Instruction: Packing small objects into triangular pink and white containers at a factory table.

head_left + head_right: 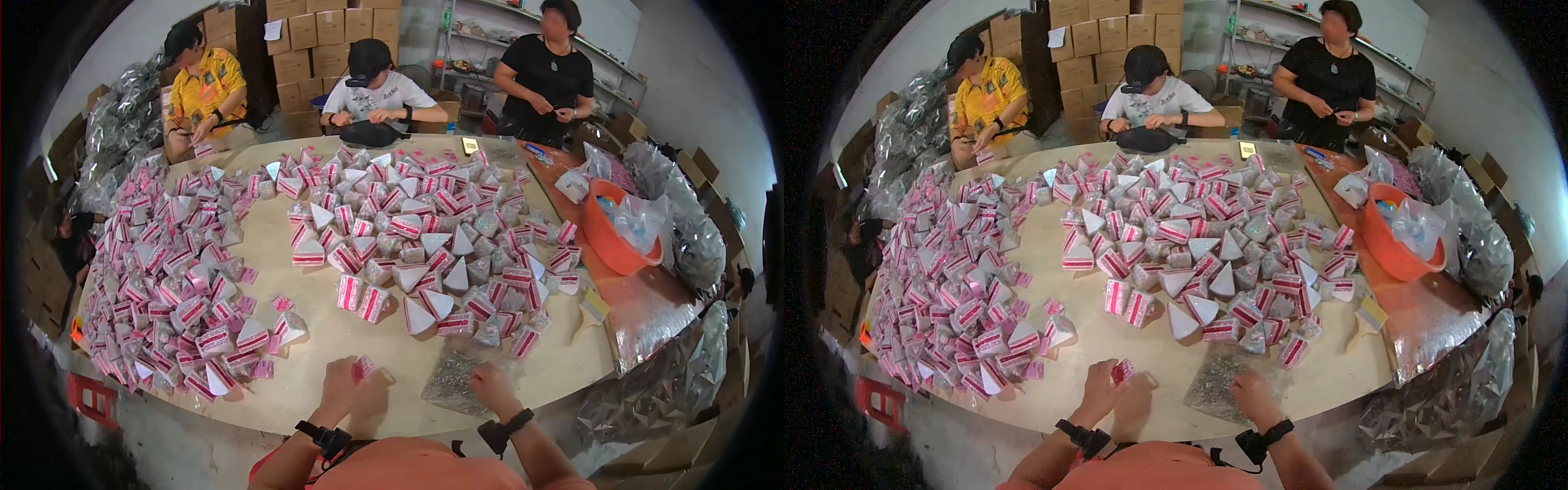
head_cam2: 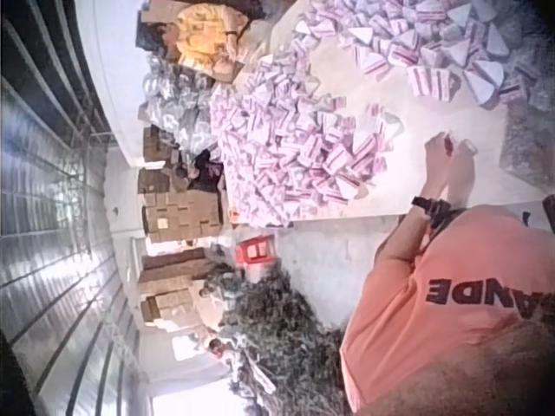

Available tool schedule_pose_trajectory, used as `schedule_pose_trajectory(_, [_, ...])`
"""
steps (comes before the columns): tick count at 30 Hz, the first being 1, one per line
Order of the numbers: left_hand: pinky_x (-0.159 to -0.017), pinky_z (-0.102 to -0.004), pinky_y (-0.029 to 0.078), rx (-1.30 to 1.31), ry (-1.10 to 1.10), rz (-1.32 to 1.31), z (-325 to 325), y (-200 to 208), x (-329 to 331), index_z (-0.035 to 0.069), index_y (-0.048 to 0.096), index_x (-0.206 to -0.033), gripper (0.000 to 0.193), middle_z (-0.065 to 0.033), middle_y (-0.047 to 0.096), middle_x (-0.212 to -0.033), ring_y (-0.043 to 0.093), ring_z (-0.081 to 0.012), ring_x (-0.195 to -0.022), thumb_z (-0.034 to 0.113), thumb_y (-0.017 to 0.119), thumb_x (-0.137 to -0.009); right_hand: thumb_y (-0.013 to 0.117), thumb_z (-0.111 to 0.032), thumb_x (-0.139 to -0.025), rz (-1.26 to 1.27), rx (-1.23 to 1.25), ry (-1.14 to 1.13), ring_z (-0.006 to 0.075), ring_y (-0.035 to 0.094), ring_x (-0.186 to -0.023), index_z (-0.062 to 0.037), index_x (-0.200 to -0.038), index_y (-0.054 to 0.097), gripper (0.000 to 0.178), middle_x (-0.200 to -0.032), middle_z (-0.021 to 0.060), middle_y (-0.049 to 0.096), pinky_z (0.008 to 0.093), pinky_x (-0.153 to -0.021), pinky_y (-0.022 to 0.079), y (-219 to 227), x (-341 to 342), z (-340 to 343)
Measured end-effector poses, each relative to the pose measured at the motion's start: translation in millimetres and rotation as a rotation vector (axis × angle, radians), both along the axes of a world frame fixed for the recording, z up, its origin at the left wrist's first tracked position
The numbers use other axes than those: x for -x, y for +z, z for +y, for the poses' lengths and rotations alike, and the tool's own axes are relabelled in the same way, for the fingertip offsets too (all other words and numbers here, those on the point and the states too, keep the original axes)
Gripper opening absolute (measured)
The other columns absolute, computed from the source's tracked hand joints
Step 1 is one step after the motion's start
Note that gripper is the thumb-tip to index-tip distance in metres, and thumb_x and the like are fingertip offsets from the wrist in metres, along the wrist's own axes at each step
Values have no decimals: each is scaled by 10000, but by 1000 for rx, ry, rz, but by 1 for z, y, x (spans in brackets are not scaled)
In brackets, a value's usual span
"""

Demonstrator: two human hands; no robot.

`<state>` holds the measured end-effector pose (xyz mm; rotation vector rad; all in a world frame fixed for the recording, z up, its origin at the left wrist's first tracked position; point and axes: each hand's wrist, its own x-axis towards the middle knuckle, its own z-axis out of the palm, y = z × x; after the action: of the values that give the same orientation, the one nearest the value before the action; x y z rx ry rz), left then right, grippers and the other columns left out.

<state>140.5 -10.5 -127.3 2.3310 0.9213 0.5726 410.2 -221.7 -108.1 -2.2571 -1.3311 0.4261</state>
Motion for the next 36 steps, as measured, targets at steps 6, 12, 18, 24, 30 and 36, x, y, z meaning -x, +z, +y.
schedule_pose_trajectory(6, [-864,-445,414,73,49,-9,-7,10,-3,22,503,-1155,522,-159,560,-1024,487,-347,-976,216,702,-714,564,-105,-768,12,-51,0,368,581,-782,-23,-790,595,90,-804,189,594,445,-695,462,-9,-3,-3])
schedule_pose_trajectory(12, [-825,-381,444,133,76,-2,-11,22,-4,4,469,-1199,519,-137,570,-1014,529,-265,-919,151,685,-752,523,-76,-793,-152,-69,50,365,577,-789,-23,-800,595,89,-812,186,591,442,-700,464,-13,-5,-7])
schedule_pose_trajectory(18, [-786,-272,477,813,159,-497,-5,25,-6,-18,471,-1208,449,-81,597,-986,579,-150,-883,93,655,-814,504,-73,-806,-158,-53,40,372,571,-799,-30,-853,581,100,-820,186,584,438,-703,462,-8,-5,-6])
schedule_pose_trajectory(24, [-841,-345,500,1248,155,-819,1,57,-9,9,458,-1211,356,-77,558,-1041,574,-183,-952,60,555,-872,501,-71,-814,36,-72,-95,386,563,-838,-13,-858,552,89,-847,196,578,462,-727,444,21,2,-2])
schedule_pose_trajectory(30, [-895,-388,486,1305,28,-935,3,78,-6,14,422,-1277,424,-85,531,-1123,562,-223,-1017,30,532,-868,510,-72,-808,19,-82,-27,385,557,-845,-1,-868,550,102,-848,196,587,438,-735,441,24,0,-2])
schedule_pose_trajectory(36, [-957,-401,444,1351,-17,-1026,5,111,-2,27,377,-1332,518,-88,531,-1137,556,-233,-1044,40,551,-844,502,-60,-852,370,-186,-108,203,579,-682,-5,-892,566,94,-769,97,573,338,-589,474,31,4,9])
